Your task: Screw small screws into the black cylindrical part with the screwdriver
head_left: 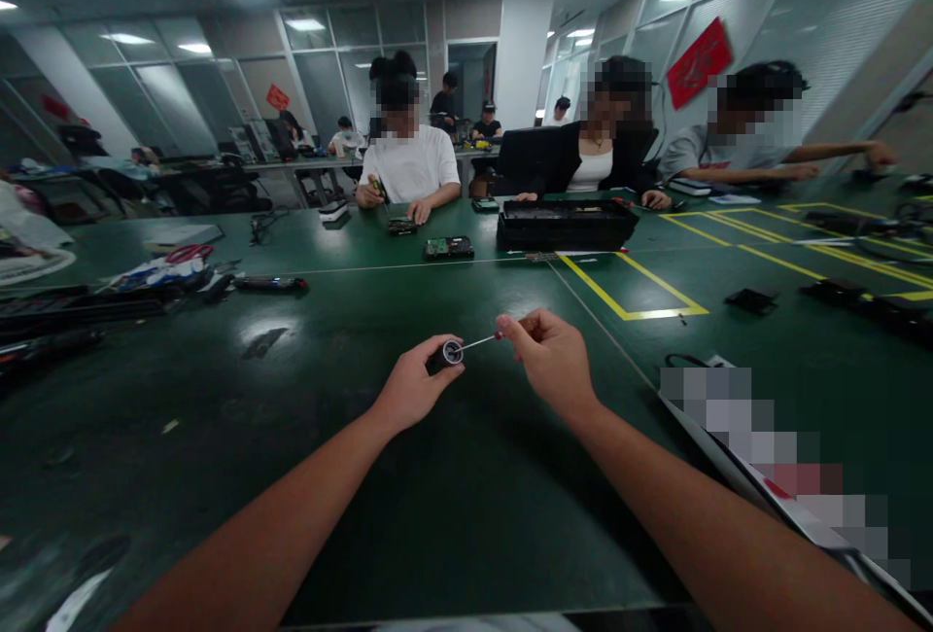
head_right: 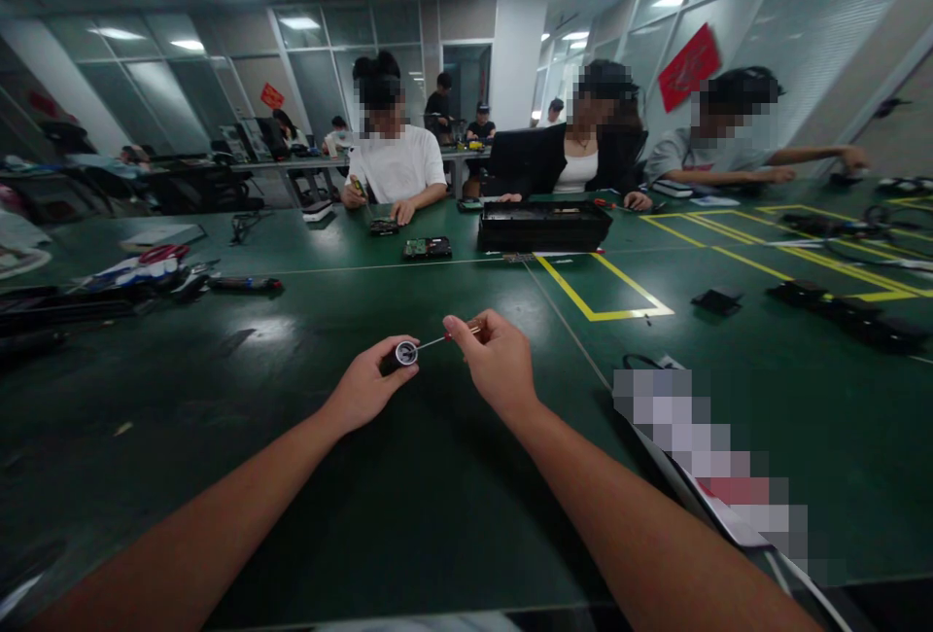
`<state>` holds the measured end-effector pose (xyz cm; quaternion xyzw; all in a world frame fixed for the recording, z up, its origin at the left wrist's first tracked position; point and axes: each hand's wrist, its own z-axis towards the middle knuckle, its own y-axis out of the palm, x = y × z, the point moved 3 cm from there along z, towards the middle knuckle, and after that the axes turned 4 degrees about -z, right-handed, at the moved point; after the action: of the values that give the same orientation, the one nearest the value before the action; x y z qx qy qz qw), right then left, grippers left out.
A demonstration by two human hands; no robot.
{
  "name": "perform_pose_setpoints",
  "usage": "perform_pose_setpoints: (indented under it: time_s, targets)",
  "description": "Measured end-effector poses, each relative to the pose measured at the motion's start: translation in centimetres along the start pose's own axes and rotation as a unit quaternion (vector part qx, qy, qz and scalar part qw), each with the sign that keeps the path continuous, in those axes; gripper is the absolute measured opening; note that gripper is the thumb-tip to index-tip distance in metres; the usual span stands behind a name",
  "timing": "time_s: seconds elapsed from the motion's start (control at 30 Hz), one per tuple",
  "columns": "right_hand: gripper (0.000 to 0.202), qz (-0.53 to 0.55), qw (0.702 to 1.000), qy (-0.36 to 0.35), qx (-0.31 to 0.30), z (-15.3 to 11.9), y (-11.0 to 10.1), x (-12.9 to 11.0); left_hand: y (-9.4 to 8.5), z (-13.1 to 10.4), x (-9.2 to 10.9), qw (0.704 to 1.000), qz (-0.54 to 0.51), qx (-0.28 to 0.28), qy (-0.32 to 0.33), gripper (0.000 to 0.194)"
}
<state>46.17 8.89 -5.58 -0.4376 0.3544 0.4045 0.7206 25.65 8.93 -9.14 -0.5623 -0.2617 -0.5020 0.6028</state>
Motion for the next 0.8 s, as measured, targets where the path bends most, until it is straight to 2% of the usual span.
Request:
perform_pose_setpoints:
  time_s: [0.07, 0.27, 0.47, 0.53, 0.8]
  targets:
    - [0.04, -0.019, 1.0, -0.017, -0.01, -0.08, -0.14, -0.28, -0.05, -0.02, 0.04, 1.0, 0.017, 0.005, 0.006, 0.036]
    - [0.014, -0.044, 0.988, -0.12, -0.088, -0.17, 0.06, -0.78, -0.1, 0.0, -0.4, 0.999, 0.037, 0.014, 0.017, 0.037]
    - [0.04, -0.091, 0.989, -0.086, -0.078, -0.01, 0.13, -0.14, -0.31, 0.11, -0.52, 0.998, 0.052, 0.021, 0.019, 0.038]
    - [0.036, -0.094, 0.989, -0.085, -0.072, -0.08, 0.2, -0.16, -0.26, 0.11, -0.57, 0.998, 0.059, 0.017, 0.023, 0.038]
    - [0.024, -0.06, 0.981, -0.134, -0.123, -0.41, 0.46, -0.57, -0.46, 0.18, -0.72, 0.997, 0.074, 0.025, 0.023, 0.037]
